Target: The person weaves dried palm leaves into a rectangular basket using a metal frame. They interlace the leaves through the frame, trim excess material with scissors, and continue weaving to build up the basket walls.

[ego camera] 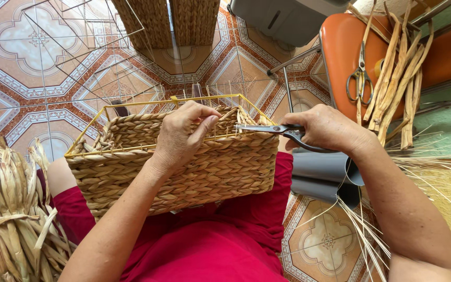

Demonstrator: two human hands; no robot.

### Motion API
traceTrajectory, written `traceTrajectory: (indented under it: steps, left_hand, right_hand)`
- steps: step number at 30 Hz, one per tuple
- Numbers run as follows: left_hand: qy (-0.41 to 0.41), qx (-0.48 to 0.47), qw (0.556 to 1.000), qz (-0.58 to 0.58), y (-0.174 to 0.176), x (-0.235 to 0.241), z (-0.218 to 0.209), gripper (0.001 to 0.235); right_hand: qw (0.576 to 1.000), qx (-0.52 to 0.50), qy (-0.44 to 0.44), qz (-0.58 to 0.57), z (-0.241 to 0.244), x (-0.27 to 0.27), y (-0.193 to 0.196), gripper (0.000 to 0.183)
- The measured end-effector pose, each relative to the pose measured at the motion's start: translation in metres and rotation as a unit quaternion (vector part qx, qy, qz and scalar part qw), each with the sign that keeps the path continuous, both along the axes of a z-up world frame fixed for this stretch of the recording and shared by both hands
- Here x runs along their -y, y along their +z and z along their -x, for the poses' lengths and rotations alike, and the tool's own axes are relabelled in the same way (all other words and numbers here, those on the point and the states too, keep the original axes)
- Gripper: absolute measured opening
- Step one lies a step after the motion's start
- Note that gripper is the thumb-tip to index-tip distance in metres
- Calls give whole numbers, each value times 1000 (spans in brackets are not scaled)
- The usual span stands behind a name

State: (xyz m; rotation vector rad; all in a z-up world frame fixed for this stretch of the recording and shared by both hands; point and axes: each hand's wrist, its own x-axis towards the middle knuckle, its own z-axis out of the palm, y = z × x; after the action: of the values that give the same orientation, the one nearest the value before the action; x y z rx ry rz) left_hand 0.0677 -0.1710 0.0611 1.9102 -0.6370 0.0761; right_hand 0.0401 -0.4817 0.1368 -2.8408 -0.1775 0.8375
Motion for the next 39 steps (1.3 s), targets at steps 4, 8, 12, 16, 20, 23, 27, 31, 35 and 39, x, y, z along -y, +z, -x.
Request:
traceTrajectory:
  steps: [4,8,12,16,20,23,27,31,35,39]
  left_hand:
    - [9,-9,1000,19,1,0,-1,9]
    - [24,26,999,39,5,-7,2,8]
    - [35,33,998,32,10,-13,6,9]
    - [37,36,999,-2,11,-12,8,8]
    - [28,37,999,5,9,-14,8,8]
    - [37,39,998,8,7,-17,9,8]
    - [32,26,999,27,5,-15,9,9]
    - [31,32,999,23,5,-15,9,9]
    - [27,49,998,26,5,-18,10,10]
    - [19,67,997,37,7,-18,11,11]
  right_hand:
    - [1000,5,-17,-5,5,6,-3,59]
    - [999,-5,-19,-26,4,6,7,66]
    - [1000,-10,23,-2,-1,-1,23,75]
    - [998,-48,23,36,-11,-21,28,74]
    - [997,-49,33,55,-16,-25,32,77]
    - [997,-40,38,58,-15,-23,34,77]
    - [997,-43,45,44,-11,-22,23,76]
    - [996,-51,46,51,-12,-19,16,76]
    - [998,-45,37,33,-13,-16,16,79]
    - [998,-36,26,34,-13,-16,17,81]
